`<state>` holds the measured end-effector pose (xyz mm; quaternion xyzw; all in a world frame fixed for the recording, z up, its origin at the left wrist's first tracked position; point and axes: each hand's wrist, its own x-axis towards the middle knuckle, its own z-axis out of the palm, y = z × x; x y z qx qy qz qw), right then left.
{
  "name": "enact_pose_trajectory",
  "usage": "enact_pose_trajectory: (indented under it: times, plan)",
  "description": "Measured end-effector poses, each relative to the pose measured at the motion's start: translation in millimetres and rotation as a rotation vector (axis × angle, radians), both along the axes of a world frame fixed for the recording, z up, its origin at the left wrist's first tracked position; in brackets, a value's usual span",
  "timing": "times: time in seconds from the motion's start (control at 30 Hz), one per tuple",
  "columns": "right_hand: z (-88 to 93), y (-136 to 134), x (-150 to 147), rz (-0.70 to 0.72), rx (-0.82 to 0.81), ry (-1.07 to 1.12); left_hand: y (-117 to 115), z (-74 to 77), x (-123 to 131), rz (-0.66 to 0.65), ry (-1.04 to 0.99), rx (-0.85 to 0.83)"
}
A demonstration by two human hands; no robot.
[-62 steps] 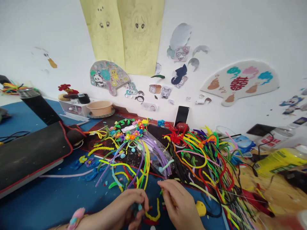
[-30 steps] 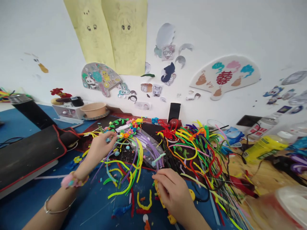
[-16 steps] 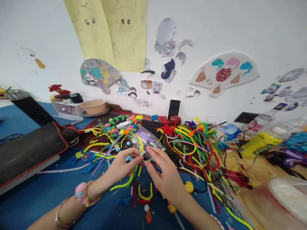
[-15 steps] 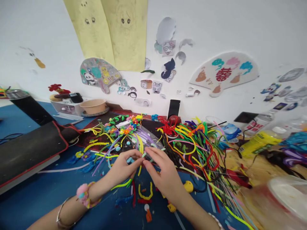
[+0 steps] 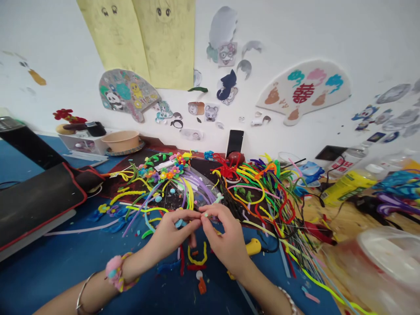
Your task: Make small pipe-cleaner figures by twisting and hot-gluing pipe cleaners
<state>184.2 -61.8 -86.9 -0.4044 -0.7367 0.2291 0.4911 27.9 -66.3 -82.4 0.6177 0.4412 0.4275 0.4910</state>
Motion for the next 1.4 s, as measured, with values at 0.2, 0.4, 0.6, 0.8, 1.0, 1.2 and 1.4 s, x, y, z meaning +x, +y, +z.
enact_pose_trajectory:
  times: [0.2, 0.4, 0.6, 0.8, 1.0, 1.2, 1.4]
  plan:
    - [2.2, 0, 5, 0.084, 0.013, -0.158, 5, 0.4, -15, 0.073, 0.185, 0.538]
    - [9.2, 7, 17, 0.224, -0.126, -0.203, 14, -5.4, -27, -0.094, 0.387, 0.939]
    - [12.4, 10, 20, 0.249, -0.251, -0.177, 10, -2.8, -24, -0.13, 0.47, 0.894]
    - [13.7, 10, 20, 0.206, -0.2, -0.129, 10, 9.2, -19, -0.269, 0.121, -0.129]
    - [17.7, 7, 23, 0.314, -0.271, -0.08, 11, 9.9, -17, -0.407, -0.225, -0.52]
    - [19.7, 6, 24, 0.373, -0.409, -0.035, 11, 5.2, -14, -0.448, -0.311, -0.63]
    - [9.4, 4, 14, 0.309, -0.445, 0.229, 2, 0.0, -1, -0.355, -0.496, -0.596]
